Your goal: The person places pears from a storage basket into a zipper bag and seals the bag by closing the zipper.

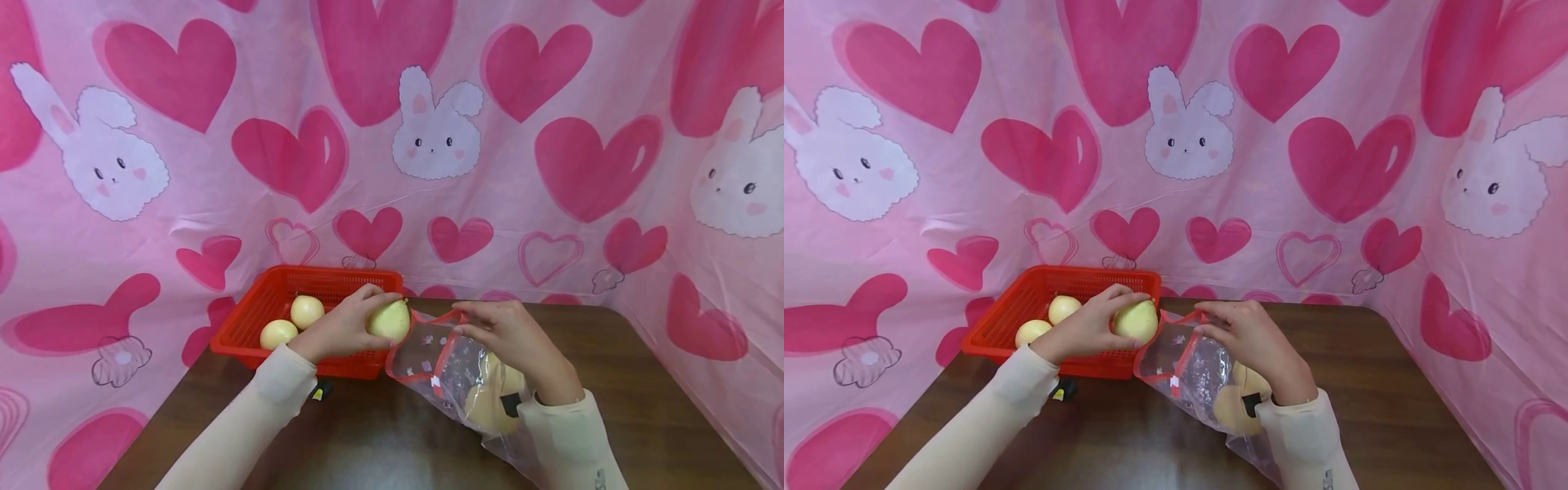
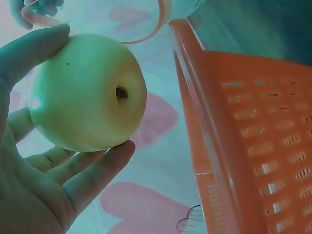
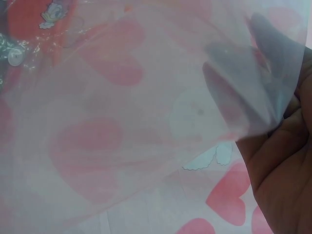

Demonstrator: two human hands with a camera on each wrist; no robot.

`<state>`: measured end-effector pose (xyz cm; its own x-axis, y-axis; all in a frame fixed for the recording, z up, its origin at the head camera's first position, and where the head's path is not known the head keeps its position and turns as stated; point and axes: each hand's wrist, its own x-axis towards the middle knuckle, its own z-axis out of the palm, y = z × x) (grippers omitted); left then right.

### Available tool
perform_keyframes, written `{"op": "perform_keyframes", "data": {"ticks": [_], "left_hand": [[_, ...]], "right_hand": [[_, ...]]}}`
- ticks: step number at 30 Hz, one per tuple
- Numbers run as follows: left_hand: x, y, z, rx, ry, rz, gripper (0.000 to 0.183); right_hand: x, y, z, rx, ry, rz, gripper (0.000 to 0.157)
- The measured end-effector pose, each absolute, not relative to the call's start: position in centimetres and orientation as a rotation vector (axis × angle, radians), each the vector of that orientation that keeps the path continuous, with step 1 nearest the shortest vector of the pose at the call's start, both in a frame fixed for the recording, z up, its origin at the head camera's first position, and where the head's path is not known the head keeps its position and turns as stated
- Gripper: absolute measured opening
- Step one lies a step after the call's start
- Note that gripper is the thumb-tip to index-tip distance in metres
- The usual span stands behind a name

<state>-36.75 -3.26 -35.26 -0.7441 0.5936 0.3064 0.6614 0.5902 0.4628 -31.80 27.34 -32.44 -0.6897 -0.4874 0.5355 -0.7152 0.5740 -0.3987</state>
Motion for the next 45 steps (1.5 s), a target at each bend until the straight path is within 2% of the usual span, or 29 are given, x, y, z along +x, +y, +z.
{"op": "perform_keyframes", "data": {"ticks": [35, 45], "left_hand": [[-35.0, -0.8, -34.7, -1.333, -2.680, -0.841, 0.076], [-34.6, -0.1, -34.5, -1.345, -2.659, -0.644, 0.074]], "right_hand": [[-31.9, 27.4, -32.4, 0.977, -2.422, 0.844, 0.044], [-32.2, 27.4, -32.7, 0.993, -2.411, 0.836, 0.042]]}}
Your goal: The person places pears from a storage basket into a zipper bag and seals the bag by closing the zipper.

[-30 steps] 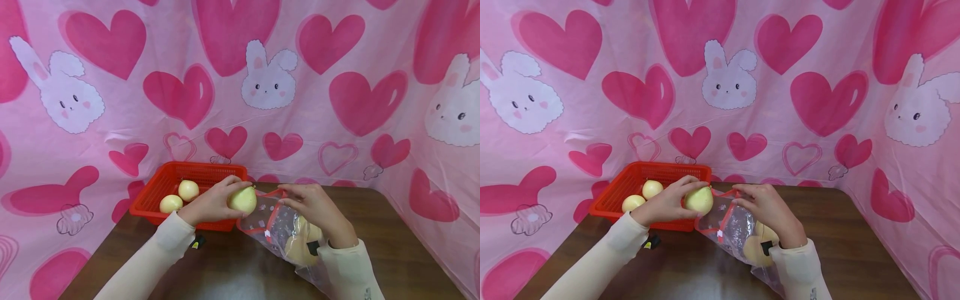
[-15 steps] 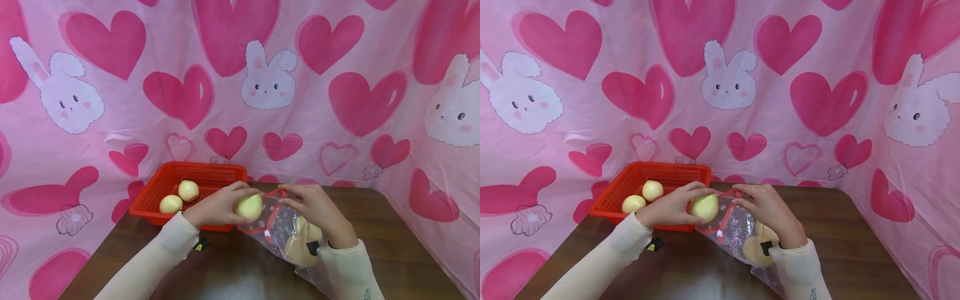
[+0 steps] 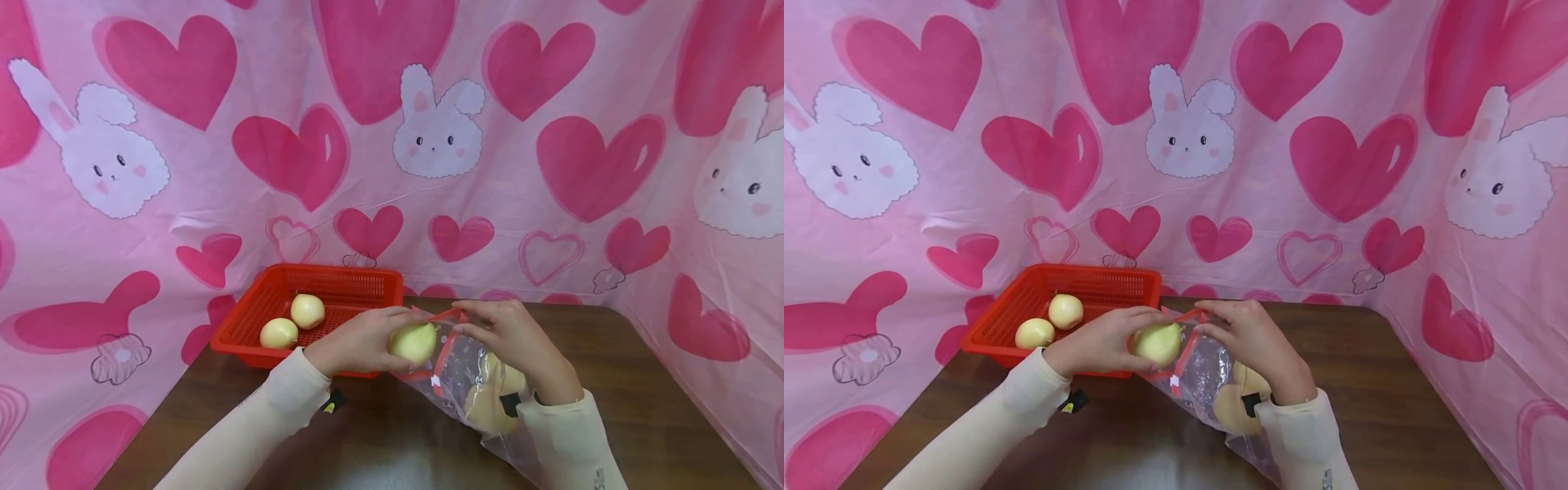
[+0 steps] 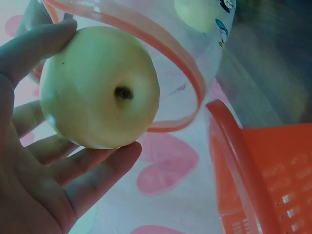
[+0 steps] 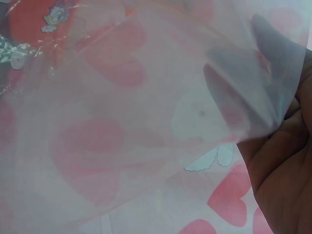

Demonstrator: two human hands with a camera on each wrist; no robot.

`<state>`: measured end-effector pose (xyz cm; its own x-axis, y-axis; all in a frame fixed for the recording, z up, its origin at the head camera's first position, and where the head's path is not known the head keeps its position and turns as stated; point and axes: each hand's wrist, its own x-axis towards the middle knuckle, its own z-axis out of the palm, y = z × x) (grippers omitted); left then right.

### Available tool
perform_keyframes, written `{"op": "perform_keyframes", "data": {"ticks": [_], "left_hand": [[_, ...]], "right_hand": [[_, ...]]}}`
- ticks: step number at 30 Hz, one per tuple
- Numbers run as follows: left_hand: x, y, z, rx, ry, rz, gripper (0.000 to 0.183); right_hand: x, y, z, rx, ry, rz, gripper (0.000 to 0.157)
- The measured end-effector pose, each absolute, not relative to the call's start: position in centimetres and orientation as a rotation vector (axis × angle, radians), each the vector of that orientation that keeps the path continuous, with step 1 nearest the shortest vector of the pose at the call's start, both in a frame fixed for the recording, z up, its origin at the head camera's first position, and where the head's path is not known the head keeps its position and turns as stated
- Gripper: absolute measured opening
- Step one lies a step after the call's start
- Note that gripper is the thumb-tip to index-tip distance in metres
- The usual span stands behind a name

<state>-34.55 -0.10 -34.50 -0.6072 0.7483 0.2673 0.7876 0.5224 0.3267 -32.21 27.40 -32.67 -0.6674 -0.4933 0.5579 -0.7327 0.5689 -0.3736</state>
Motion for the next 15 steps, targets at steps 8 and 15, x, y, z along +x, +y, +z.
{"op": "perform_keyframes", "data": {"ticks": [8, 15], "left_hand": [[-34.08, 0.50, -34.35, -1.493, -2.583, -0.600, 0.067], [-34.71, 0.41, -34.23, -1.541, -2.666, -0.789, 0.072]], "right_hand": [[-32.10, 27.21, -32.51, 0.997, -2.447, 0.868, 0.046], [-31.98, 27.22, -32.43, 0.997, -2.461, 0.885, 0.046]]}}
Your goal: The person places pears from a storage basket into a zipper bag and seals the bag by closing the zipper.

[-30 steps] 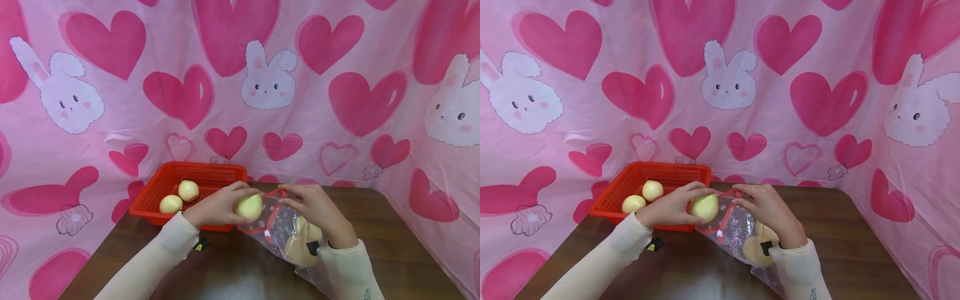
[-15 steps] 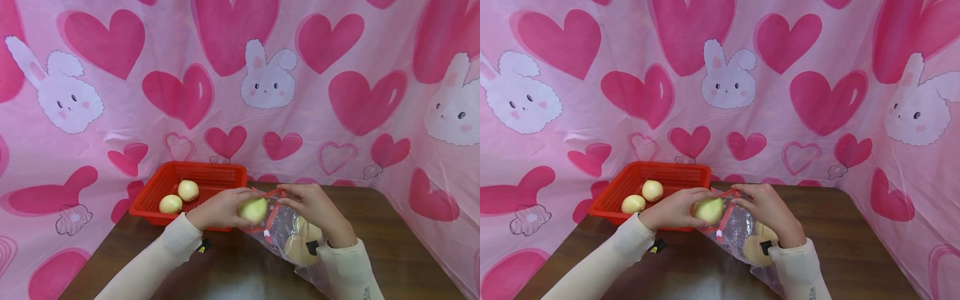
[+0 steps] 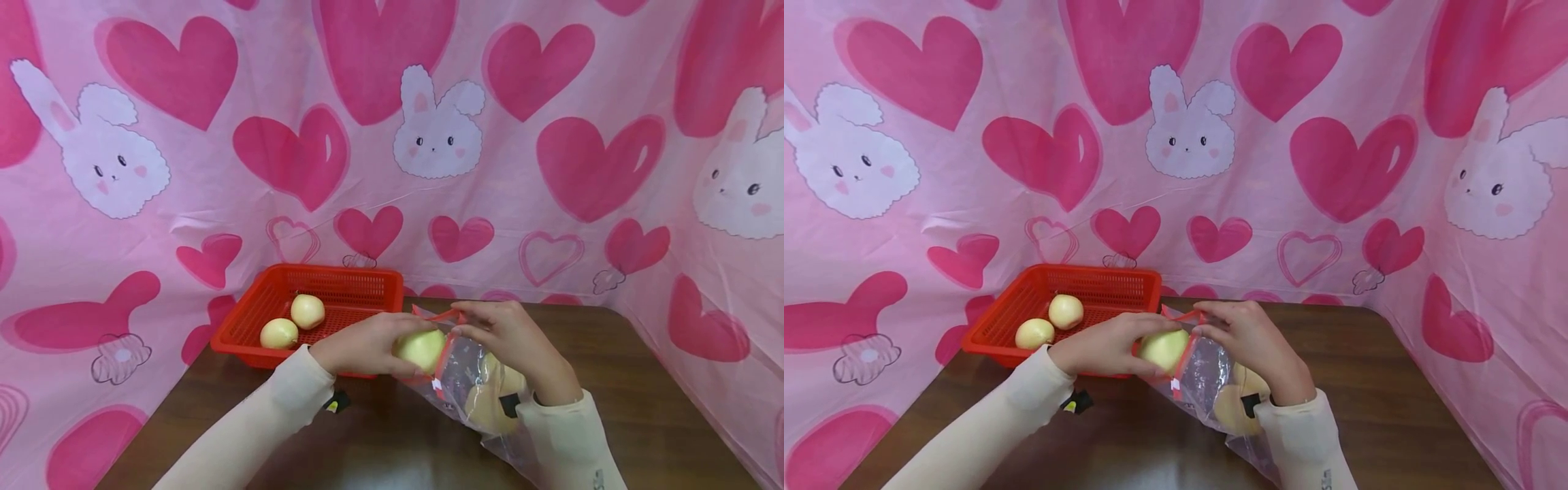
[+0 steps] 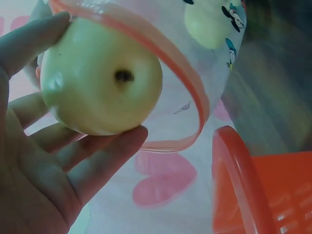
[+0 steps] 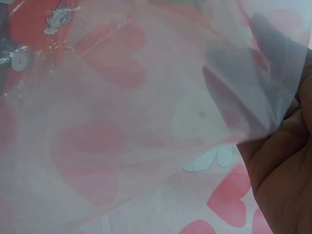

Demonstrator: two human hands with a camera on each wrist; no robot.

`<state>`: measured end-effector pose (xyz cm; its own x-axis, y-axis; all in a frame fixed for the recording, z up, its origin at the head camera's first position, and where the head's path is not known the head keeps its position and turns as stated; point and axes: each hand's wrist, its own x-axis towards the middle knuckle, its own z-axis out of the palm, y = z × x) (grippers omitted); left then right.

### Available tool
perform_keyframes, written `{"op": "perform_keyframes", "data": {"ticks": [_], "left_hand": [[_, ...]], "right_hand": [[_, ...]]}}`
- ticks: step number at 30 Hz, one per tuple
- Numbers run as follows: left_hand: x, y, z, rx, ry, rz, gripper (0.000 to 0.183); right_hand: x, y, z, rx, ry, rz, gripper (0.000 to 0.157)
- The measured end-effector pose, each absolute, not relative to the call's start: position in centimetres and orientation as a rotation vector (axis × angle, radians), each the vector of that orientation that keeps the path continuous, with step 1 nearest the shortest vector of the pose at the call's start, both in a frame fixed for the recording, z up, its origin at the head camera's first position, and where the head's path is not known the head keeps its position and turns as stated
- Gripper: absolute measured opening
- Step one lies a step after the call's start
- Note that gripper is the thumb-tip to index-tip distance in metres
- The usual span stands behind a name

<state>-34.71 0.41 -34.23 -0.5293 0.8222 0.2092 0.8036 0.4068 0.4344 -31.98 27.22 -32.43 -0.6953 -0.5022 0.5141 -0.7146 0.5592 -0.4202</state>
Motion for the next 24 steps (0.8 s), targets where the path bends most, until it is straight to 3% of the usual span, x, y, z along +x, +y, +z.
{"op": "perform_keyframes", "data": {"ticks": [10, 16, 24], "left_hand": [[-35.8, 1.8, -35.2, 1.395, 2.529, 0.709, 0.071], [-36.3, 3.2, -35.6, 1.509, 2.482, 0.624, 0.074], [-36.8, 4.6, -36.2, 1.488, 2.388, 0.554, 0.042]], "right_hand": [[-31.9, 27.1, -32.7, 1.019, -2.450, 0.882, 0.045], [-31.9, 27.0, -32.7, 1.026, -2.437, 0.885, 0.045], [-32.0, 26.8, -32.6, 1.051, -2.409, 0.874, 0.045]]}}
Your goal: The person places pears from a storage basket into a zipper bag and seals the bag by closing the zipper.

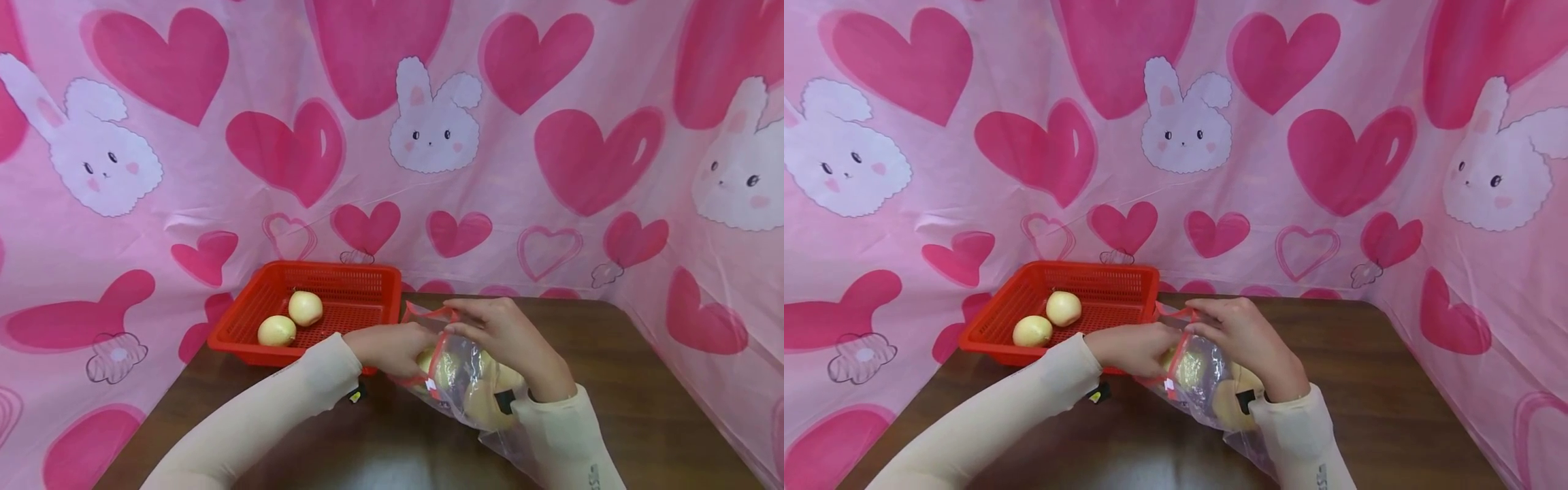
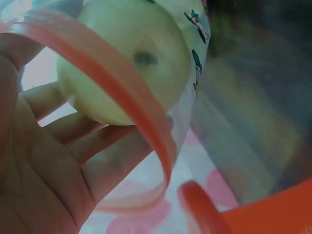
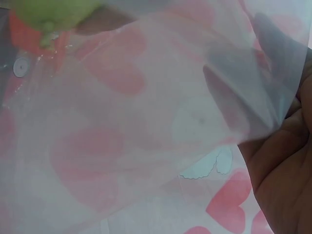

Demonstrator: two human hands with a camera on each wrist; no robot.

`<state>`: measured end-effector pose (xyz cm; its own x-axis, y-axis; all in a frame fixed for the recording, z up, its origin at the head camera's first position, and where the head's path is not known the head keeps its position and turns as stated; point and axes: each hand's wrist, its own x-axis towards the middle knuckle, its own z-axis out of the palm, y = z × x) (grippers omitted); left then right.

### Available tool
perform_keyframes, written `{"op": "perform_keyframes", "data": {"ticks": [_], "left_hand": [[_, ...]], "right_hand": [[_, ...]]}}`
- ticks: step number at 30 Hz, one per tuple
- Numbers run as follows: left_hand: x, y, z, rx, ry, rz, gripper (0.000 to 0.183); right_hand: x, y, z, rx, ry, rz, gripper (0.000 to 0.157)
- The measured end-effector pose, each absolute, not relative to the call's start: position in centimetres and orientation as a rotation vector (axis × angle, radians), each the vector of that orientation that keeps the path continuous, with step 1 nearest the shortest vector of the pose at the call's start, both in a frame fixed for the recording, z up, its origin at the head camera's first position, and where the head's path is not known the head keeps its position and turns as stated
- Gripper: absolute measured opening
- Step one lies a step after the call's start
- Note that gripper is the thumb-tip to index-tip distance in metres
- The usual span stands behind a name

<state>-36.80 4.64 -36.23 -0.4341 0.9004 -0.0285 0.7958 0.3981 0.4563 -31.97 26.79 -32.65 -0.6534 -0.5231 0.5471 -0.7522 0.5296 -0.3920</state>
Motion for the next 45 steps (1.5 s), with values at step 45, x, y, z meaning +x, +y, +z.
{"op": "perform_keyframes", "data": {"ticks": [45], "left_hand": [[-35.9, 5.5, -41.2, 0.930, 2.023, 1.107, 0.047]], "right_hand": [[-32.0, 26.4, -32.5, 1.079, -2.324, 0.834, 0.044]]}}
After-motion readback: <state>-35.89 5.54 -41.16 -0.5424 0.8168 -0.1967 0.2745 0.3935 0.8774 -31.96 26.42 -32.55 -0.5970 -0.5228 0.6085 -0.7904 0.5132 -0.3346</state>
